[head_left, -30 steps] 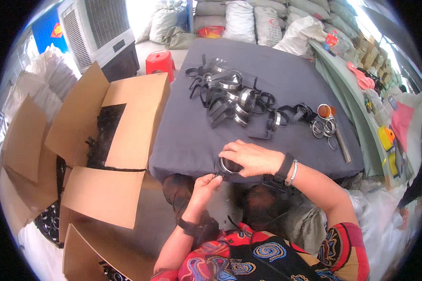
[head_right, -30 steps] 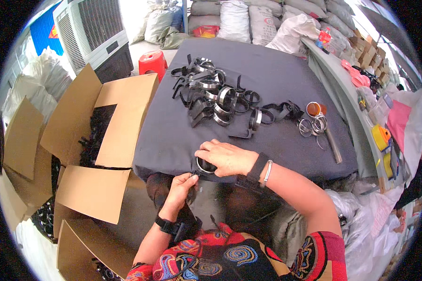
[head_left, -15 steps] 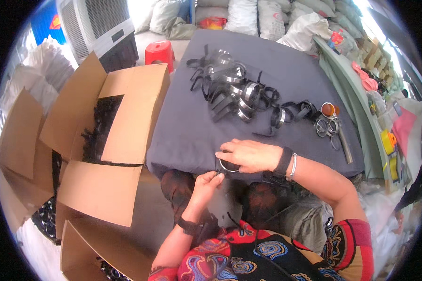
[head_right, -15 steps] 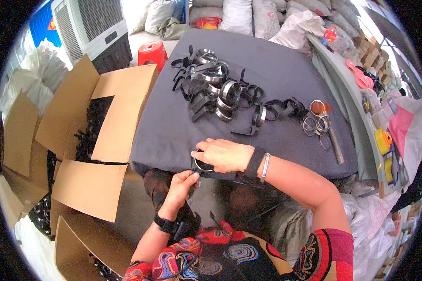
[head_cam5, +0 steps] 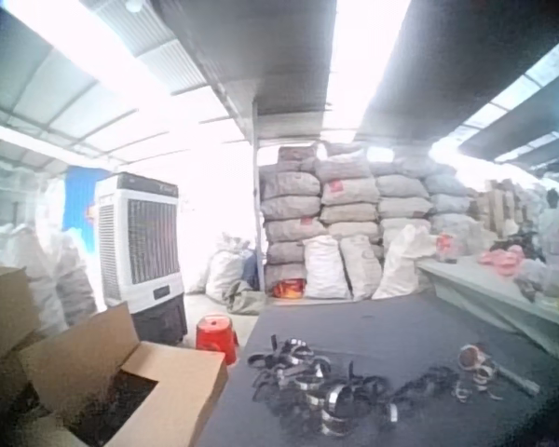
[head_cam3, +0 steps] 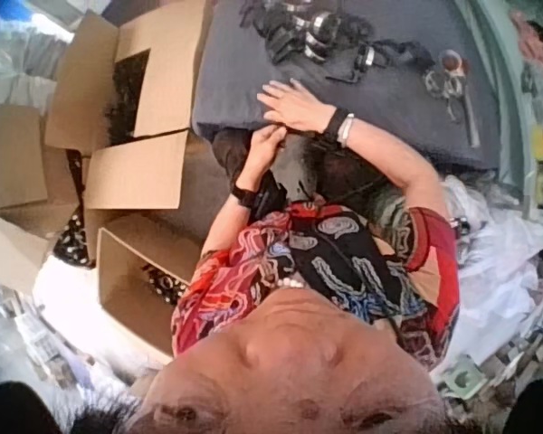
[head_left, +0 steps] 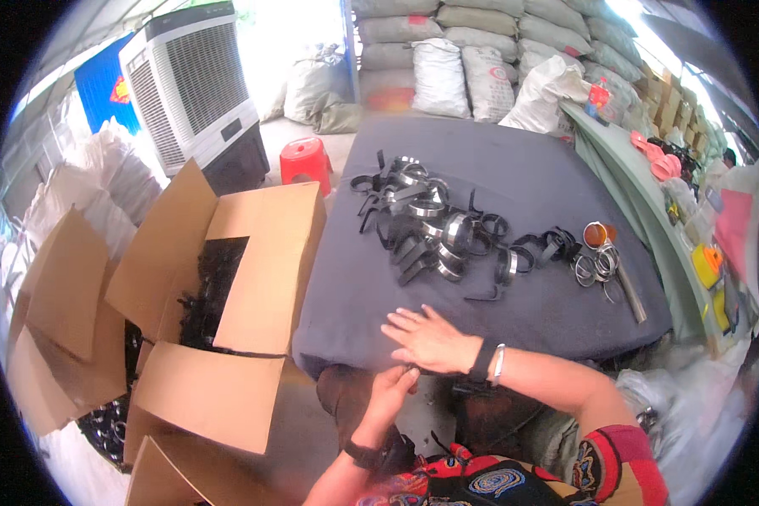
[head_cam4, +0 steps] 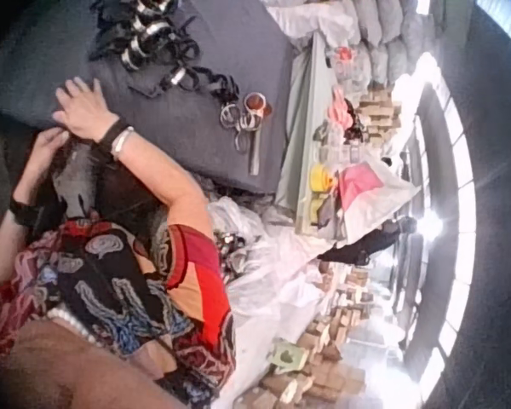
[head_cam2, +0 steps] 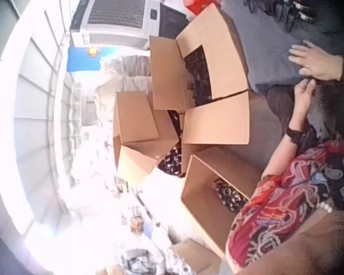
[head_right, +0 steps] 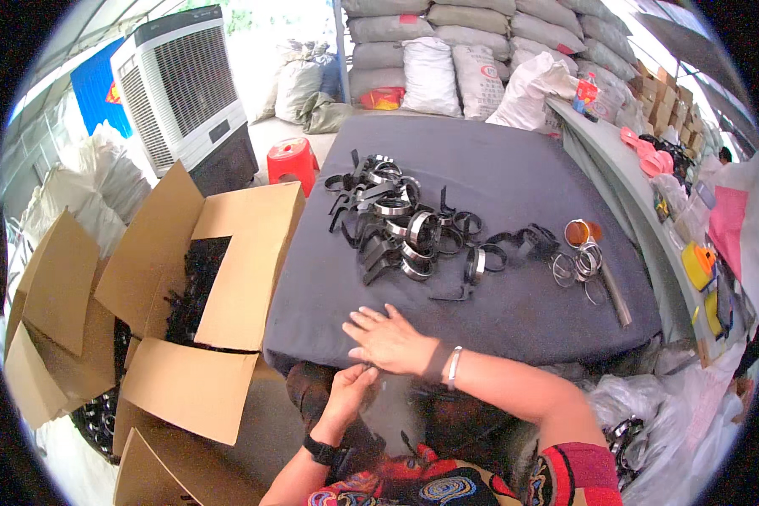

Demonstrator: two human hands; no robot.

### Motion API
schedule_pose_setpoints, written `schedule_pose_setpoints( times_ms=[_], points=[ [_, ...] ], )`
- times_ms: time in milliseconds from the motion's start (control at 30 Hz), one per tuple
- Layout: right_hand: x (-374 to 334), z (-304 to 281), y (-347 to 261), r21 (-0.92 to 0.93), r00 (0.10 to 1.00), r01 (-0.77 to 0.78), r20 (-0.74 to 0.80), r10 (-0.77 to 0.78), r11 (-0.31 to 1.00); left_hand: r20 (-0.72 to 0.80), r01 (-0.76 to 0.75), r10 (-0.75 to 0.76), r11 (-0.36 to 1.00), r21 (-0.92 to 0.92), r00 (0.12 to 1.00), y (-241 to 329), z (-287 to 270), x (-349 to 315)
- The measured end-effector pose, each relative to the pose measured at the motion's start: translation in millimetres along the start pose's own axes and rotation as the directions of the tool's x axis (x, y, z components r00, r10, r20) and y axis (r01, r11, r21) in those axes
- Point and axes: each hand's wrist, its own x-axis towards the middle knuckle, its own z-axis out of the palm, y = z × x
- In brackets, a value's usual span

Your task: Assembling metal rings onto plastic circular frames using a rubber mallet.

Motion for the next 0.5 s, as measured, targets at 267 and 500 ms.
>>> schedule_pose_setpoints(
  times_ms=[267,500],
  points=[
    [1.4,12.5,-5.3,-0.110,0.973,-0.157,-0.186,0.135,0.981,0.038,-0.016,0.015,1.000,0.024,0.999,14.4,1.5,4.6],
    [-17.3,2.9,15.7,0.201,0.965,0.144,-0.246,-0.092,0.969,-0.052,0.007,-0.008,1.000,-0.012,0.999,31.3,3.2,-2.3]
  ],
)
